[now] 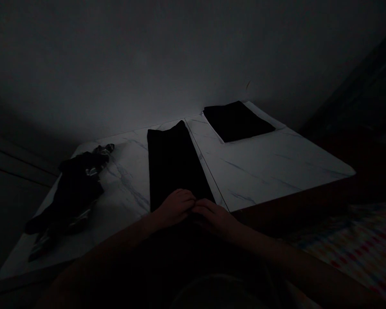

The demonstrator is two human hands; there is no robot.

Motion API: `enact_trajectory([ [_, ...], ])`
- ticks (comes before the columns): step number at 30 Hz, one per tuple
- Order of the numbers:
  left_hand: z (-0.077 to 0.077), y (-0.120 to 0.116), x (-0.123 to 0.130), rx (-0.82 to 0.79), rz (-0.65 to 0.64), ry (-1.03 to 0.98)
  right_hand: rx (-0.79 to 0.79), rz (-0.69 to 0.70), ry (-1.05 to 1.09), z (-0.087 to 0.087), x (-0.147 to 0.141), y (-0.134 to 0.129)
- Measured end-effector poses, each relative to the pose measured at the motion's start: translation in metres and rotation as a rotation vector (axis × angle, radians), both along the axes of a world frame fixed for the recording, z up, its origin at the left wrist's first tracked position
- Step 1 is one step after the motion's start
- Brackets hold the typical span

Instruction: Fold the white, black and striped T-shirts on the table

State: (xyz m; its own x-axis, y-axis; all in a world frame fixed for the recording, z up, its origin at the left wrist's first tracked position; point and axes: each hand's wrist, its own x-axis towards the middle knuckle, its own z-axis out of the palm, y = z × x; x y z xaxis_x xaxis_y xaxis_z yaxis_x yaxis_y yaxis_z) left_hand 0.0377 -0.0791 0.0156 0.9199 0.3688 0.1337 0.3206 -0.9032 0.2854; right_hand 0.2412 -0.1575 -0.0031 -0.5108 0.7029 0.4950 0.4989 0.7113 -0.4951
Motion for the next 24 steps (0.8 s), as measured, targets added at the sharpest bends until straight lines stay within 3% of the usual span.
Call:
enact_trajectory([
  [4, -0.004, -0.013, 0.001, 0.041, -0.007, 0.034, 0.032, -0.024, -0.243, -0.008, 0.022, -0.006],
  [9, 0.003, -0.038, -0.015, 0.04, -0.019, 0.0, 0.068, 0.071, -0.439, -0.023, 0.046, -0.006],
  [12, -0.001, -0.058, -0.033, 0.106, 0.173, 0.052, 0.017, 0.018, -0.453, -0.022, 0.052, -0.002],
  [16, -0.022, -0.08, -0.06, 0.215, 0.499, 0.126, 0.038, -0.003, -0.472, -0.019, 0.05, 0.007],
  [20, -0.039, -0.087, -0.078, 0.275, 0.477, 0.134, 0.053, 0.115, -0.445, -0.019, 0.049, 0.017],
  [24, -0.037, -0.089, -0.088, 0.278, 0.399, 0.002, 0.001, 0.177, -0.385, -0.014, 0.052, 0.024],
])
